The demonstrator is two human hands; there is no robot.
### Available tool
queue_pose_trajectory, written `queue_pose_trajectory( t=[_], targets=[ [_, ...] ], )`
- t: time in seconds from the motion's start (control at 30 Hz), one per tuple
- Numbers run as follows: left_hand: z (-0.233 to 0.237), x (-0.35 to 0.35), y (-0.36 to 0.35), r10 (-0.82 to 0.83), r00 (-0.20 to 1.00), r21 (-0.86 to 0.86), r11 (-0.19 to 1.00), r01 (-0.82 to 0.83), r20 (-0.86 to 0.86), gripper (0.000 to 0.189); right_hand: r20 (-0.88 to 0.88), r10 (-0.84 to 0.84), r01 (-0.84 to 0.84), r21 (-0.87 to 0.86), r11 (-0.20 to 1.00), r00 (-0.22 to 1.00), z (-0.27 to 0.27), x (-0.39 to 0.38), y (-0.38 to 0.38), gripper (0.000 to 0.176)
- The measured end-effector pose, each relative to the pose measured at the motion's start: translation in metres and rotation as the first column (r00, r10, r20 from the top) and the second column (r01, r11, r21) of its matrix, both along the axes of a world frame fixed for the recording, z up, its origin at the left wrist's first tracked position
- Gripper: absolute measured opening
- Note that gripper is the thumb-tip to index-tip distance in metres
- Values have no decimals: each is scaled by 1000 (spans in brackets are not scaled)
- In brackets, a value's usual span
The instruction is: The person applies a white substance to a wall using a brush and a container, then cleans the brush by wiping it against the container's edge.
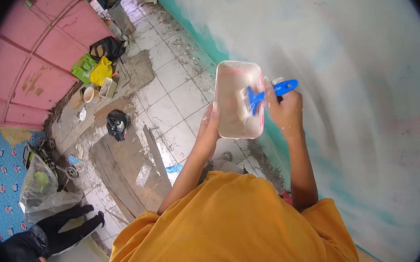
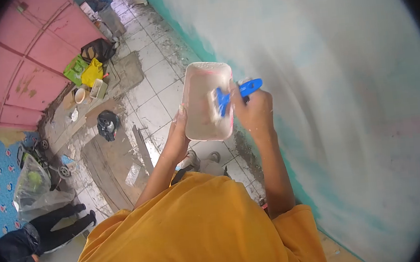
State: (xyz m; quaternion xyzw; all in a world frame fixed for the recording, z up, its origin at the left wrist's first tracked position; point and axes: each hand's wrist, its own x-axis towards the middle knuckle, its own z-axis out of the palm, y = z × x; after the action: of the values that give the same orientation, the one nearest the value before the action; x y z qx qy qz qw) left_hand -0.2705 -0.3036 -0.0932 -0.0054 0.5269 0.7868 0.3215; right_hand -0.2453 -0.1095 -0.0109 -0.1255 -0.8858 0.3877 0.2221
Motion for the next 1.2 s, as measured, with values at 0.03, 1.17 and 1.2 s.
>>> queue_pose_trajectory(
  t=[0.03,1.17,1.2],
  targets=[
    [6,2,2,-5,999,-2,1000,4,-39,78,11,-33,33,24,999,999,6,-5,0,24],
    [-25,-46,20,-72,997,-39,997,73,24,85,-98,-60,55,-54,997,993,-41,-37,-5,30],
    [-19,-55,17,-83,996,-26,996,85,41,85,-71,-107,108,7,994,992,-38,-50,-6,30]
  ],
)
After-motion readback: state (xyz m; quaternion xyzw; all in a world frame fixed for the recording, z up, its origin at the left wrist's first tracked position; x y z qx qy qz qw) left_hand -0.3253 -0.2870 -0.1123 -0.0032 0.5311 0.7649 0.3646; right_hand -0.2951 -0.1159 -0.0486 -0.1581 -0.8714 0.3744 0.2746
